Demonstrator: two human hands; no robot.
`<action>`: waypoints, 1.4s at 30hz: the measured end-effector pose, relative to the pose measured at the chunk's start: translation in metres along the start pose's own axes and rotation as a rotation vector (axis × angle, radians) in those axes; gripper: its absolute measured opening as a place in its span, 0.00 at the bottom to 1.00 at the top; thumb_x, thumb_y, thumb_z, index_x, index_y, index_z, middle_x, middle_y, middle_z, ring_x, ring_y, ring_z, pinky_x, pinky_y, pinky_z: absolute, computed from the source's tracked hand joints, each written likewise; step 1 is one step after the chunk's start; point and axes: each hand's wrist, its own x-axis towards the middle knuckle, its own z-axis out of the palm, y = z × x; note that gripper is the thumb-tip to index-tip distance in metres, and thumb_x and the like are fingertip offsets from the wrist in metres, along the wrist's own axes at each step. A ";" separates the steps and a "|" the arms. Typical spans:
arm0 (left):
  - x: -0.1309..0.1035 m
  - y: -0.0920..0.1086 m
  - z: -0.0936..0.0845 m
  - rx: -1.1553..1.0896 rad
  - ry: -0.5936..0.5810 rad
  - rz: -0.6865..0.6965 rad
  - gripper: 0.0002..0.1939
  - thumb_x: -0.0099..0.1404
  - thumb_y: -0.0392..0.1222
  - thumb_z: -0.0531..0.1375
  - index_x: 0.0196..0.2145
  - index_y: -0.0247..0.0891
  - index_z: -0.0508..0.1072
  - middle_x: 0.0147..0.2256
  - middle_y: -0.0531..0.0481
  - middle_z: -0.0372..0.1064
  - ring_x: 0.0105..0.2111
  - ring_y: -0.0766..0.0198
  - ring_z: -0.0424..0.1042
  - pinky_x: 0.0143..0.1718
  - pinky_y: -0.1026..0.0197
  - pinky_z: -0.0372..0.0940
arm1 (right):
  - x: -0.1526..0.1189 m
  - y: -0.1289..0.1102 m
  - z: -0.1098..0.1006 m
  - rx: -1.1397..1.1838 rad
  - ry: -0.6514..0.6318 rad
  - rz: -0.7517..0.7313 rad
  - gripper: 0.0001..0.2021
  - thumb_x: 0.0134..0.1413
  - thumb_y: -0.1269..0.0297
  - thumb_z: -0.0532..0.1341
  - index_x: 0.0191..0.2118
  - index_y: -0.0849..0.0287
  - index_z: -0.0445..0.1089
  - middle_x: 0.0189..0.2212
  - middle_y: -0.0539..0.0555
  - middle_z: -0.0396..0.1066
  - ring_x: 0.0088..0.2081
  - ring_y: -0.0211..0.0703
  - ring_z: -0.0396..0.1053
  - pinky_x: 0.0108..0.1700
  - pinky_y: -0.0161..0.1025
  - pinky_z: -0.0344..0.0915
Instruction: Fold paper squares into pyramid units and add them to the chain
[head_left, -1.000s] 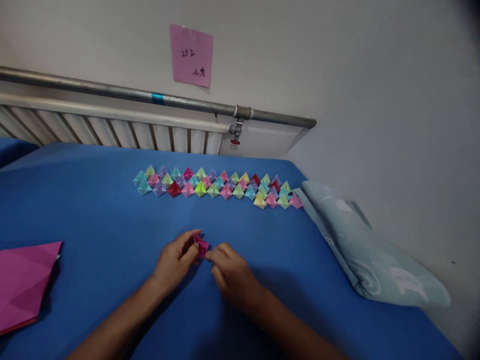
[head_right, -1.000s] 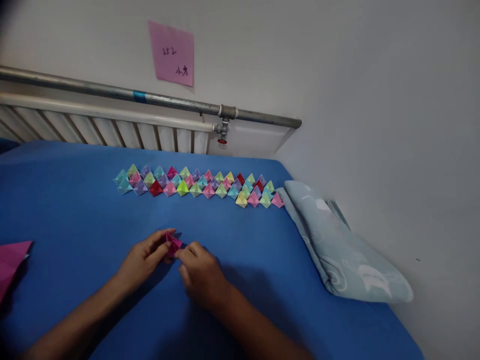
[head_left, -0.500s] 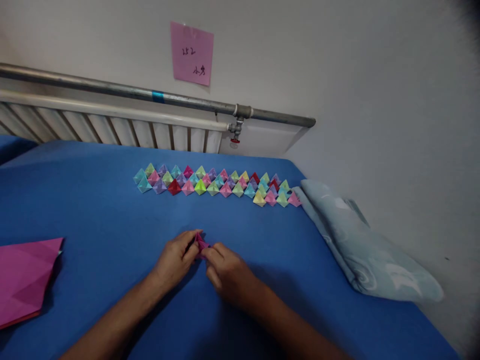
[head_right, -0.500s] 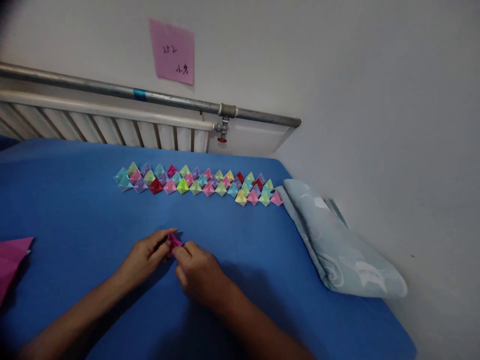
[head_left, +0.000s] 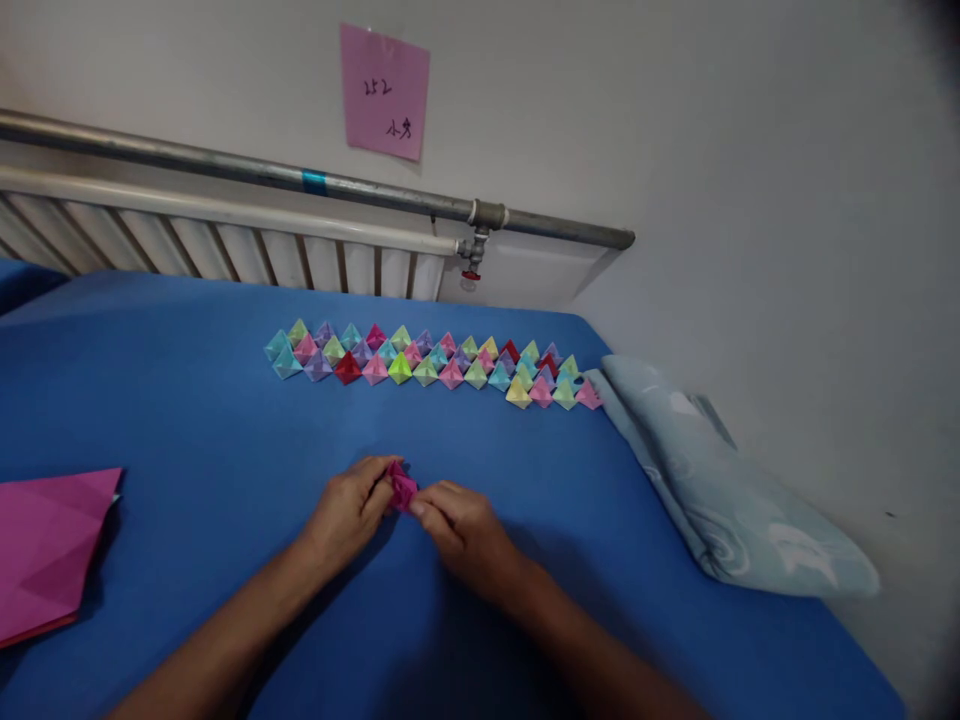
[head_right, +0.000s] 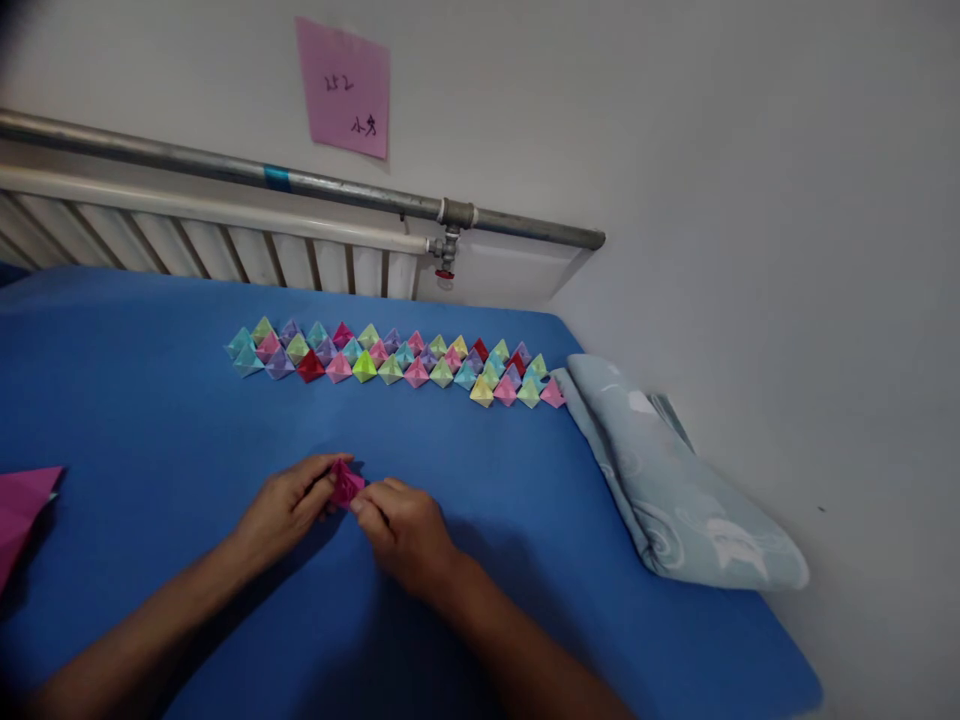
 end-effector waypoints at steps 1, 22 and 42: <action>-0.001 0.000 0.001 -0.007 -0.008 0.012 0.15 0.60 0.44 0.53 0.39 0.40 0.78 0.31 0.48 0.75 0.30 0.59 0.72 0.33 0.60 0.67 | 0.001 0.001 0.000 0.035 0.030 0.026 0.13 0.63 0.66 0.53 0.27 0.58 0.68 0.24 0.48 0.67 0.29 0.36 0.64 0.35 0.33 0.60; -0.008 -0.005 0.015 0.098 -0.062 0.133 0.19 0.63 0.42 0.51 0.47 0.41 0.76 0.36 0.45 0.75 0.35 0.58 0.73 0.41 0.57 0.68 | 0.008 0.007 0.012 0.283 0.211 0.247 0.02 0.49 0.69 0.59 0.28 0.57 0.66 0.24 0.45 0.62 0.22 0.31 0.57 0.25 0.29 0.57; -0.011 0.007 0.014 0.059 -0.070 0.016 0.10 0.63 0.45 0.54 0.28 0.41 0.72 0.23 0.52 0.71 0.23 0.64 0.69 0.28 0.63 0.61 | 0.009 0.010 0.009 0.123 0.172 0.200 0.08 0.56 0.67 0.56 0.26 0.57 0.66 0.19 0.46 0.64 0.24 0.35 0.60 0.27 0.31 0.56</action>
